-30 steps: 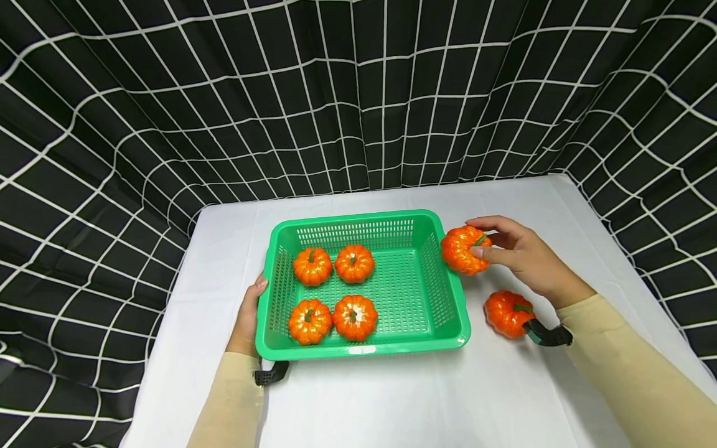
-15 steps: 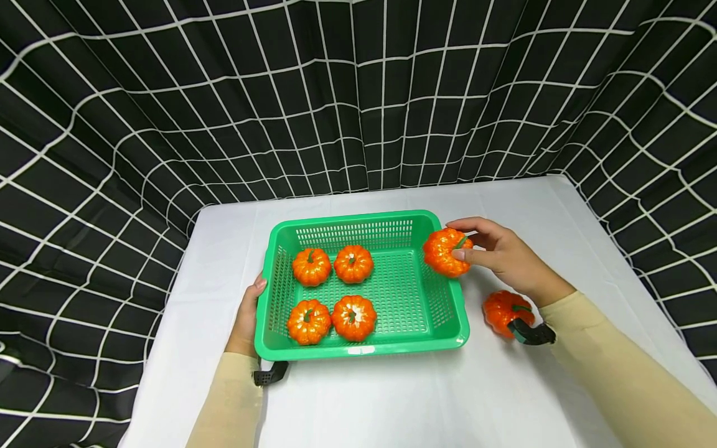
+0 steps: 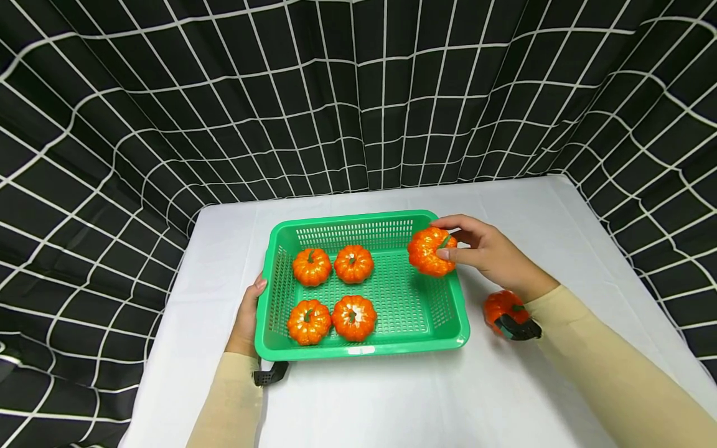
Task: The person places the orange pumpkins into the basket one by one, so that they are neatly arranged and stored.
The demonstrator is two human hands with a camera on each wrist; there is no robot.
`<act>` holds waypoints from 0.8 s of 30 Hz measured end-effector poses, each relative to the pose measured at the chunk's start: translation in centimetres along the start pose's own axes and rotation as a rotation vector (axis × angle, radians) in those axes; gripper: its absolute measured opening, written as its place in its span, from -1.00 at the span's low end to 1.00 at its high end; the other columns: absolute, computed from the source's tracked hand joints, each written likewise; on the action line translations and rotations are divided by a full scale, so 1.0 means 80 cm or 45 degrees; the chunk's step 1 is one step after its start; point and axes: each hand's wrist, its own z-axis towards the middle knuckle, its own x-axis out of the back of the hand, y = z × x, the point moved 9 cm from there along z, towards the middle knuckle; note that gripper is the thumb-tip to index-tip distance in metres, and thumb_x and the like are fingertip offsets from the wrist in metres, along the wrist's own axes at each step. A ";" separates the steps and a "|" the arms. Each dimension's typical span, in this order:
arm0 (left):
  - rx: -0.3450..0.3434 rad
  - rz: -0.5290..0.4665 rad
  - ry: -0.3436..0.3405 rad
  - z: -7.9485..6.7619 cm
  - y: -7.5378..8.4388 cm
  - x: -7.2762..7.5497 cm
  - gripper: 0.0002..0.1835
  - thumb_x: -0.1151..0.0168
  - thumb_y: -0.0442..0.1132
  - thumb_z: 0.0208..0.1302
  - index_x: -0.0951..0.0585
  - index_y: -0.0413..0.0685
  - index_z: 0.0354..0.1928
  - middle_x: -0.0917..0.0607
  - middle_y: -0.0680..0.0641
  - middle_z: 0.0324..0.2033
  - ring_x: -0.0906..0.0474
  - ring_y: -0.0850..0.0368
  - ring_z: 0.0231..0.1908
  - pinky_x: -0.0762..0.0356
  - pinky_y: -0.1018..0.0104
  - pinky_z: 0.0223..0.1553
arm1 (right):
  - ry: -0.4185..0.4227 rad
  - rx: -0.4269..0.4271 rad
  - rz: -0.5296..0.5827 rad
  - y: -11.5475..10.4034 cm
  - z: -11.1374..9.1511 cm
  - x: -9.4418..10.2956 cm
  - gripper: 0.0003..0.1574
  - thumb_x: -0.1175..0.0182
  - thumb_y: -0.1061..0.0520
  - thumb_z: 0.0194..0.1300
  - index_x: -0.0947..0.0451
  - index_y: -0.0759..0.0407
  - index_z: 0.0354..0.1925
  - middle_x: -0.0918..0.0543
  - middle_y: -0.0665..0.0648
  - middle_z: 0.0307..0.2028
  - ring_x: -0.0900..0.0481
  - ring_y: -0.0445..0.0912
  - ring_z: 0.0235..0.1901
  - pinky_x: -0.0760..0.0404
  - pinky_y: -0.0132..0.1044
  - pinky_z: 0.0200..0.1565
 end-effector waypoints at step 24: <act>0.000 -0.017 -0.006 -0.001 0.003 -0.004 -0.20 0.29 0.09 0.56 0.05 0.32 0.80 -0.12 -0.04 0.68 -0.16 -0.13 0.52 -0.18 -0.05 0.44 | -0.153 0.164 0.032 -0.023 0.043 -0.063 -0.43 -0.40 0.13 0.52 -0.58 0.12 0.42 -0.59 0.12 0.32 -0.59 0.14 0.21 -0.63 -0.13 0.15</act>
